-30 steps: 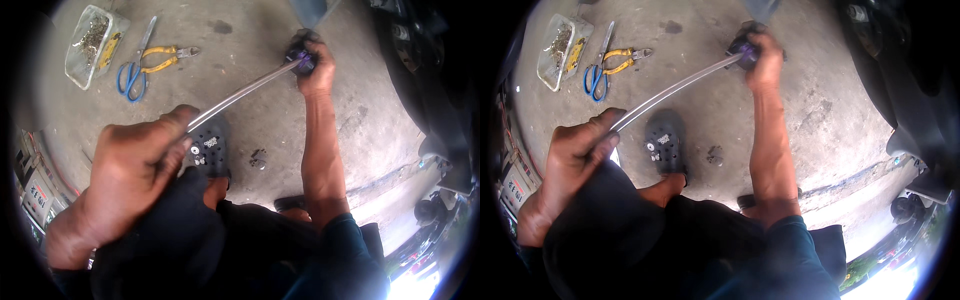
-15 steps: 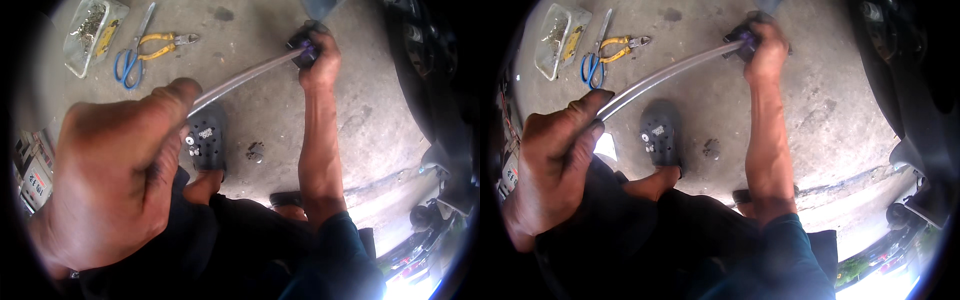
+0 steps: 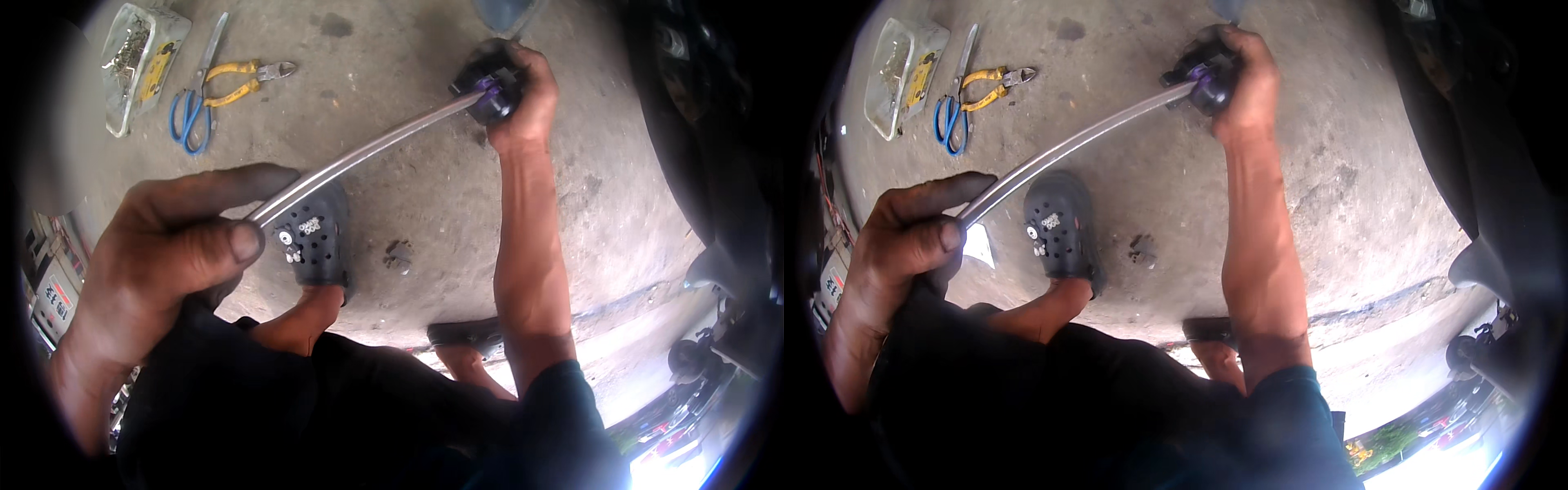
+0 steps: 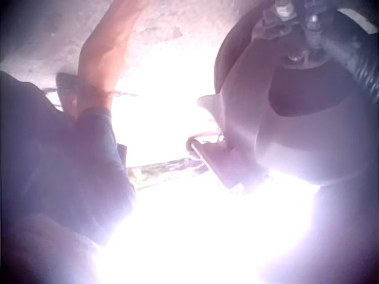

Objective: The person cleans and maintains a motorcycle brake caliper by using pliers to move internal components and prying with a metal bar and shears.

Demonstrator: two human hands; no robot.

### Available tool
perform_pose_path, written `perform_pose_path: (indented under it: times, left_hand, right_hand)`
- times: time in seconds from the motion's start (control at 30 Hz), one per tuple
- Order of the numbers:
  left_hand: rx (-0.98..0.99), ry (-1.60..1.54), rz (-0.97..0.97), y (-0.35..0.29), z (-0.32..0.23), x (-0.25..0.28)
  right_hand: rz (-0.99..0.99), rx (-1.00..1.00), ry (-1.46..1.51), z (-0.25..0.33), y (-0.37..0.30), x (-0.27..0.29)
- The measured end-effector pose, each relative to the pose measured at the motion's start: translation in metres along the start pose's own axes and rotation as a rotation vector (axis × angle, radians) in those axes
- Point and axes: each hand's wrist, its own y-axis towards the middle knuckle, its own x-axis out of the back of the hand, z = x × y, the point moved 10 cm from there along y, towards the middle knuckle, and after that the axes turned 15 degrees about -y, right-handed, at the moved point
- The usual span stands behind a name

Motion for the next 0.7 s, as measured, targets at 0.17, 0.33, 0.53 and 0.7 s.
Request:
perform_pose_path:
  times: [0.17,0.33,0.53,0.7]
  left_hand:
    - [0.005,-0.018,-0.056,-0.006,0.001,-0.008]
    - [0.007,-0.045,-0.089,-0.01,0.014,-0.015]
    - [0.022,-0.018,-0.086,-0.015,0.018,-0.025]
    - [-0.044,-0.041,-0.114,-0.019,0.03,-0.025]
  right_hand:
    - [0.143,0.058,0.006,0.01,-0.005,-0.015]
    - [-0.045,0.072,0.009,0.005,-0.006,0.001]
    - [-0.194,0.087,0.055,0.001,-0.007,0.02]
    - [-0.223,0.116,0.09,-0.002,-0.009,0.019]
